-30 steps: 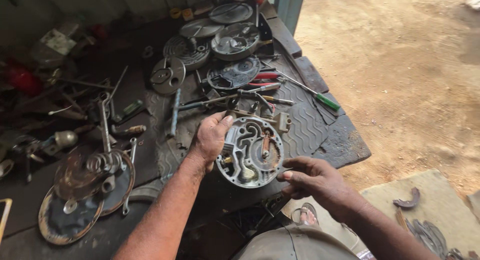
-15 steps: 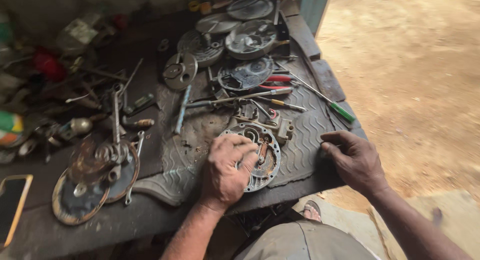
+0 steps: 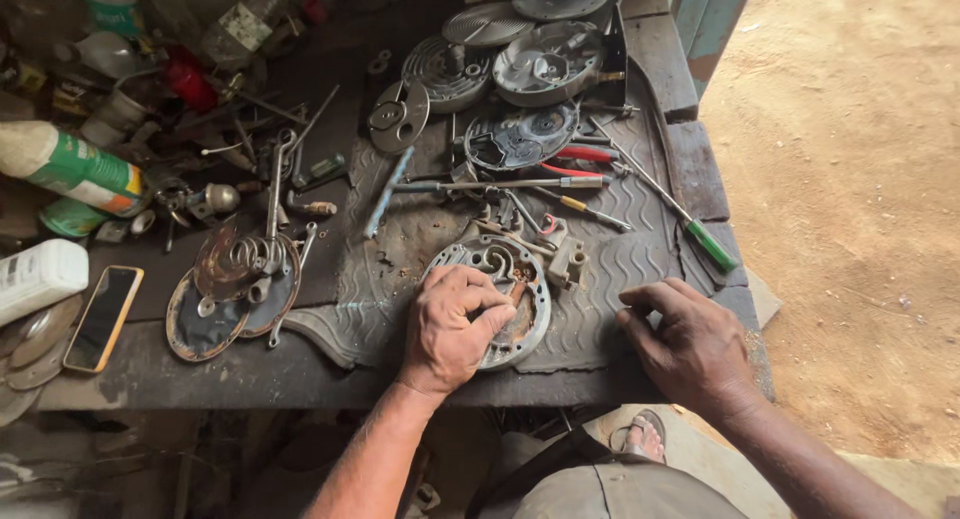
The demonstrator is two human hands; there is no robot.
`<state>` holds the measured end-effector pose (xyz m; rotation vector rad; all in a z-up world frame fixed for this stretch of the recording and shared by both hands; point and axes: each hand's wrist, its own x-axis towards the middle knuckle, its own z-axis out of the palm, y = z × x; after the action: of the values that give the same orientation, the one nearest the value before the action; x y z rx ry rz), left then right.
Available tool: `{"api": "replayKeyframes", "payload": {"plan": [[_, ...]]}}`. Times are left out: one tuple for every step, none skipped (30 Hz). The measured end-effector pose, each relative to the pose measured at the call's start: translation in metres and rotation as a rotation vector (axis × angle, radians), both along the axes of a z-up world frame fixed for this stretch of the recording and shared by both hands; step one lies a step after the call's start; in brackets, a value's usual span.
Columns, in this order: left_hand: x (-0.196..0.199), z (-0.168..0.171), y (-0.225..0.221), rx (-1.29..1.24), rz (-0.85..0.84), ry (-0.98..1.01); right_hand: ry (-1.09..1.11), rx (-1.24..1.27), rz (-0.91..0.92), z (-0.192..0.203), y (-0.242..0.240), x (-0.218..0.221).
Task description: The person disassembles a small electric motor on a cluttered workbench, using pliers and a screwdriver to remove components and inspect internal parts. The person handles the motor housing, rotor, and stator, placing parts on the table.
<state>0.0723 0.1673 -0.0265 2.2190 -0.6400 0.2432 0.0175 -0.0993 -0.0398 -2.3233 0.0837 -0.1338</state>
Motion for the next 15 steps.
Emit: {"api": "replayKeyframes", "payload": {"plan": [[0.001, 0.000, -0.001, 0.011, 0.005, 0.003, -0.001, -0.008, -0.009, -0.001, -0.001, -0.001], [0.002, 0.000, -0.001, 0.022, 0.011, 0.007, -0.001, -0.017, -0.017, -0.003, -0.001, -0.001], [0.003, -0.001, -0.002, 0.028, 0.010, 0.013, -0.019, 0.000, -0.021, -0.005, -0.002, -0.002], [0.005, -0.002, -0.002, 0.028, -0.020, 0.004, -0.038, 0.017, -0.025, -0.008, -0.002, -0.002], [0.004, -0.002, 0.001, 0.026, -0.045, -0.003, -0.054, 0.032, -0.025, -0.010, -0.001, -0.002], [0.005, -0.003, 0.004, 0.024, -0.070, -0.009, -0.099, 0.004, -0.033, -0.012, 0.001, -0.003], [0.009, -0.003, 0.008, -0.007, -0.108, 0.001, -0.146, -0.027, -0.034, -0.014, 0.001, -0.002], [0.014, -0.003, 0.013, -0.037, -0.146, 0.012, -0.193, -0.059, -0.034, -0.015, 0.000, -0.001], [0.015, -0.004, 0.021, -0.062, -0.180, 0.035, -0.142, -0.029, -0.080, -0.016, 0.001, -0.004], [0.014, -0.004, 0.026, -0.074, -0.183, 0.049, -0.091, 0.000, -0.126, -0.018, 0.001, -0.006], [0.018, -0.005, 0.030, -0.082, -0.194, 0.052, -0.052, 0.031, -0.179, -0.019, 0.002, -0.004], [0.023, -0.004, 0.035, -0.090, -0.204, 0.056, -0.105, -0.005, -0.193, -0.021, 0.004, -0.003], [0.027, -0.003, 0.039, -0.078, -0.230, 0.057, -0.154, -0.046, -0.210, -0.022, 0.003, -0.005], [0.032, -0.002, 0.042, -0.066, -0.256, 0.057, -0.204, -0.088, -0.227, -0.024, 0.005, -0.005], [0.036, -0.002, 0.043, -0.058, -0.284, 0.061, -0.235, -0.117, -0.233, -0.025, 0.005, -0.007]]}}
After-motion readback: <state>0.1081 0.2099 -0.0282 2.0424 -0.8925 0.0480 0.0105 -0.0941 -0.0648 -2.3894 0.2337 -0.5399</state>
